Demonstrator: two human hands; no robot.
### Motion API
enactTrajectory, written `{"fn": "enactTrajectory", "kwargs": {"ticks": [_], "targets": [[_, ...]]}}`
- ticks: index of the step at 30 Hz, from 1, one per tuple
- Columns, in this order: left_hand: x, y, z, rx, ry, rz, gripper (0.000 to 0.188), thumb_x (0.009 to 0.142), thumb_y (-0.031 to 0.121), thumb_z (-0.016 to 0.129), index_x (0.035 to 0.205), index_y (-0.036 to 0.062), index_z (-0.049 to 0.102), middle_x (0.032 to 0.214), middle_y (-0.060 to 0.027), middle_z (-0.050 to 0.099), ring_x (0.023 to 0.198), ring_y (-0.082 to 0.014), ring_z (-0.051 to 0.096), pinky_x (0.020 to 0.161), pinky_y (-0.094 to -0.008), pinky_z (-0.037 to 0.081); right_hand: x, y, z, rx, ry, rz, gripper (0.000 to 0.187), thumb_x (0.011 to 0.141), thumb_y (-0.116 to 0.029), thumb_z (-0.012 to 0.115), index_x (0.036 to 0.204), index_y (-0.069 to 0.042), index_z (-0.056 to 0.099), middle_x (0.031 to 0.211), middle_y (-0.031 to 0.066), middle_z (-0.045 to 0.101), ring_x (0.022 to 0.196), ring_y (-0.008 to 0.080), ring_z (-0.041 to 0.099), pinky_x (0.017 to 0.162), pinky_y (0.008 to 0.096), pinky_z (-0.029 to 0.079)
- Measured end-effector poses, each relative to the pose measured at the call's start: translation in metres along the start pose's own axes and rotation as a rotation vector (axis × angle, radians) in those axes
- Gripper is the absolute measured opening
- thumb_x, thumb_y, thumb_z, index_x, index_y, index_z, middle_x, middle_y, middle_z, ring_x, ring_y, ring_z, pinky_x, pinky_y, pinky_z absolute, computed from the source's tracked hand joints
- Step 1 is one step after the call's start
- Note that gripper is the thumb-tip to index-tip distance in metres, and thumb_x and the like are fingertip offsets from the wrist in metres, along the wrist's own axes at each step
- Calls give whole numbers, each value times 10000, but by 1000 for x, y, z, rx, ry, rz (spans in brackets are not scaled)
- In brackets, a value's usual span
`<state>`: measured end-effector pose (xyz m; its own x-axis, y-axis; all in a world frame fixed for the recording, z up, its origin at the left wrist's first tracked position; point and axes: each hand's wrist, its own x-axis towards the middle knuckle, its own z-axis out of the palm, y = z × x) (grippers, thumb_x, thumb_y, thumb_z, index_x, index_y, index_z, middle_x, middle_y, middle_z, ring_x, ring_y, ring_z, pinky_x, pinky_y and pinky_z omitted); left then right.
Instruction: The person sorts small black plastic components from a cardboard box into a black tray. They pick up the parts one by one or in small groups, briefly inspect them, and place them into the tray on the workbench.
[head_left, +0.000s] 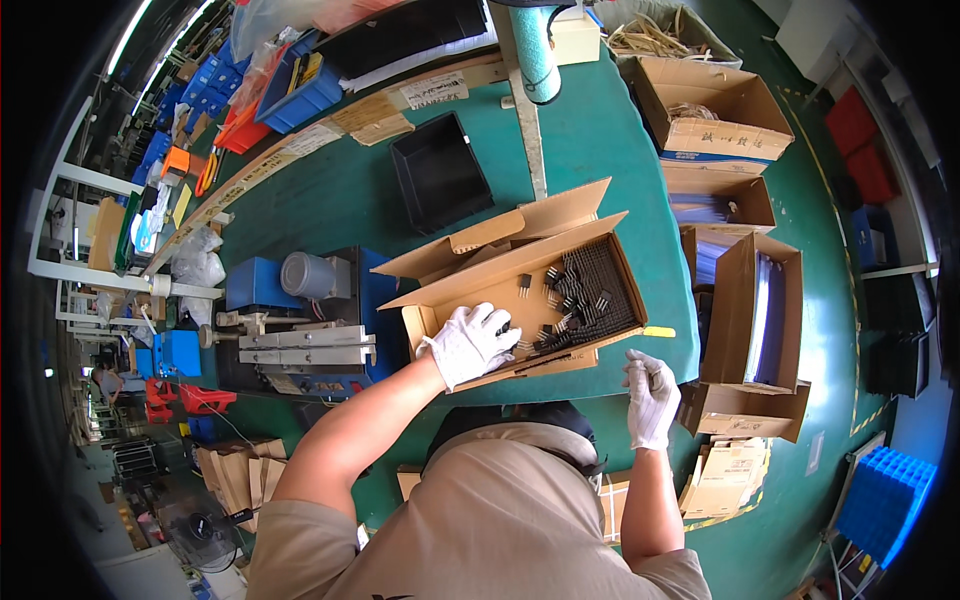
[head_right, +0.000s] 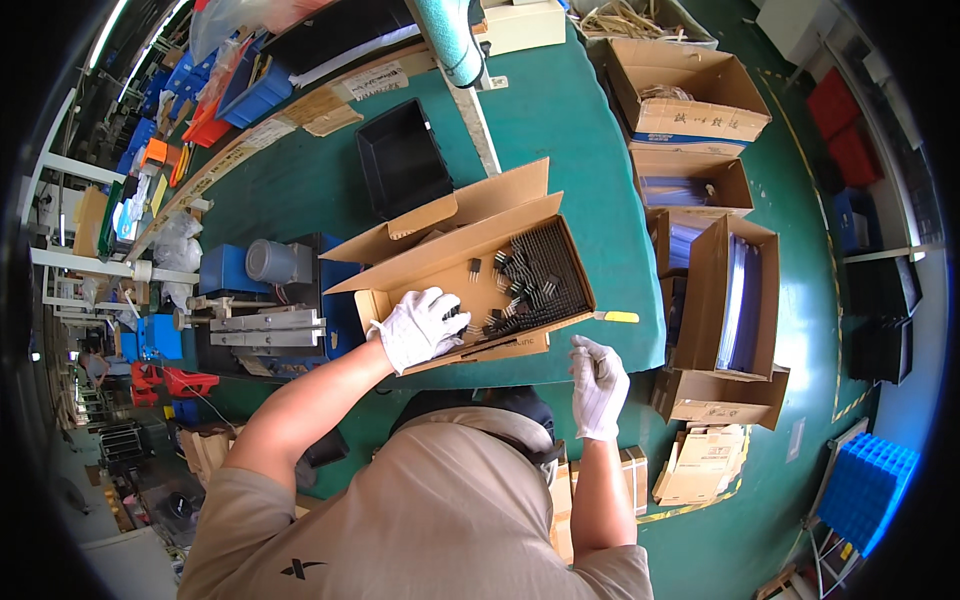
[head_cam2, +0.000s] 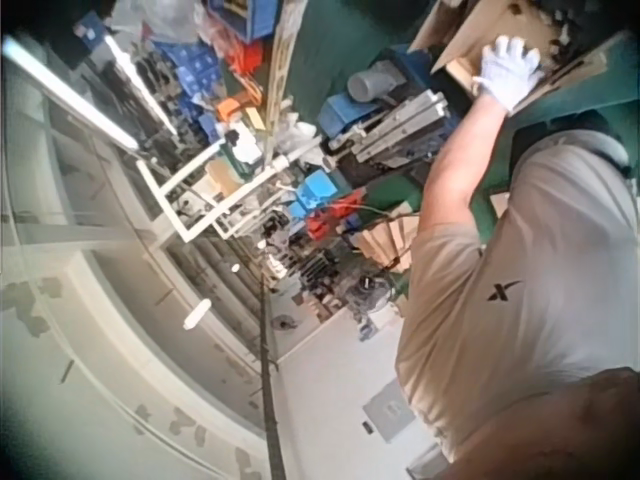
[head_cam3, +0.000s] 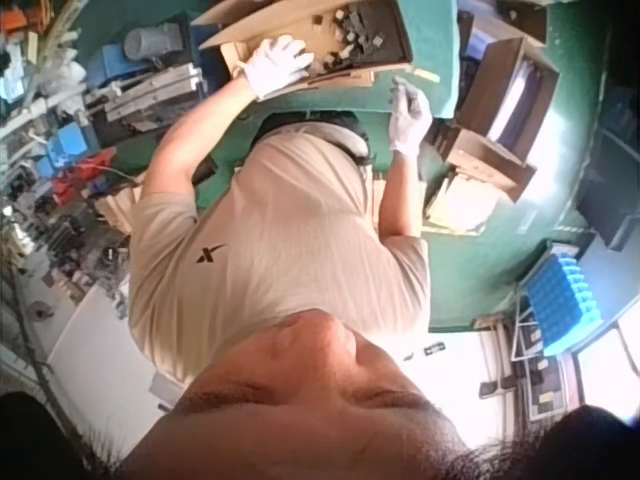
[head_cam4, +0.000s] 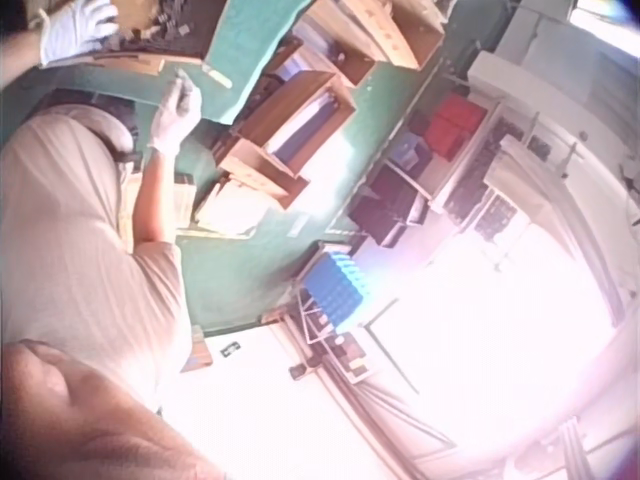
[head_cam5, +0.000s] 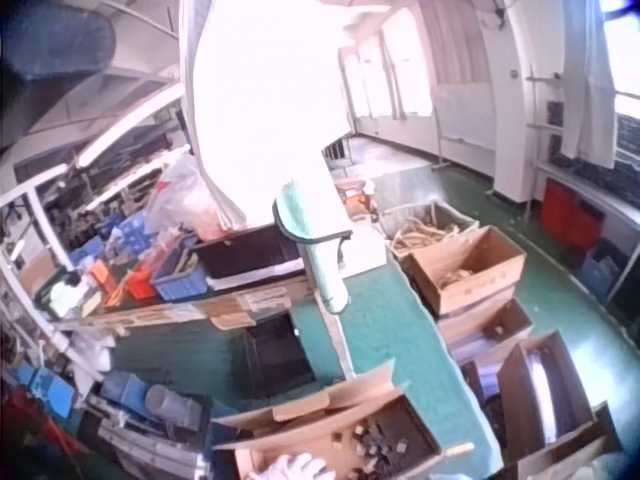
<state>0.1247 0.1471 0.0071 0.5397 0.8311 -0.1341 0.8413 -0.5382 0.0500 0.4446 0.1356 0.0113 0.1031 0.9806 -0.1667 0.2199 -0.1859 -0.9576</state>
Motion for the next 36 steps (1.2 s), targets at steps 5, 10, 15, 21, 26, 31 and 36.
{"fn": "enactTrajectory", "kwargs": {"ticks": [5, 10, 15, 21, 26, 31, 36], "targets": [[2, 3, 8, 31, 24, -38, 378, 819, 300, 713, 1170, 177, 649, 1060, -83, 519, 948, -268, 583, 602, -387, 577, -4, 1, -5, -1, 8, 10, 149, 983, -77, 640, 1091, -30, 732, 862, 50, 697, 699, 92, 612, 676, 252, 509], [3, 10, 6, -41, 50, -128, 347, 806, 219, 710, 1142, 163, 646, 1079, -77, 517, 960, -258, 590, 609, -385, 591, -7, 1, -4, -35, -15, 4, 148, 982, -78, 639, 1088, -35, 734, 859, 51, 693, 699, 92, 610, 679, 253, 509], [4, -3, 6, -178, 118, -111, 342, 809, 175, 701, 1147, 152, 662, 1048, -71, 565, 932, -248, 630, 646, -379, 587, -6, -1, 0, -31, -35, -6, 146, 980, -76, 642, 1086, -35, 733, 853, 48, 684, 705, 91, 603, 677, 251, 506], [5, -8, 5, -707, 434, -477, 182, 923, 144, 639, 1086, 100, 707, 896, -106, 700, 747, -204, 666, 630, -319, 535, -7, -6, 11, -47, -85, -83, 155, 988, -81, 624, 1088, -19, 726, 859, 45, 685, 695, 84, 594, 667, 248, 499], [-3, 6, -25, -2132, 457, -1039, 201, 1003, 221, 603, 1132, 74, 650, 923, -39, 674, 709, -130, 620, 530, -199, 448, -1, -40, 42, -41, -196, -186, 123, 956, -56, 660, 1054, -29, 729, 854, 89, 707, 715, 145, 626, 690, 282, 520], [-15, 22, -21, -2626, 600, -941, 237, 1019, 273, 575, 1155, 89, 640, 967, -65, 685, 816, -176, 671, 503, -196, 483, 10, -81, 93, -158, -412, -509, 170, 907, -82, 704, 1073, -49, 705, 930, 149, 702, 821, 318, 678, 738, 390, 543], [-24, 40, -27, -2794, 697, -681, 301, 996, 290, 525, 1136, 54, 647, 1043, -107, 687, 949, -246, 657, 861, -385, 554, 2, -101, 126, -183, -582, -545, 360, 867, -229, 774, 1152, -42, 660, 864, 143, 649, 776, 315, 641, 711, 405, 522]]}}
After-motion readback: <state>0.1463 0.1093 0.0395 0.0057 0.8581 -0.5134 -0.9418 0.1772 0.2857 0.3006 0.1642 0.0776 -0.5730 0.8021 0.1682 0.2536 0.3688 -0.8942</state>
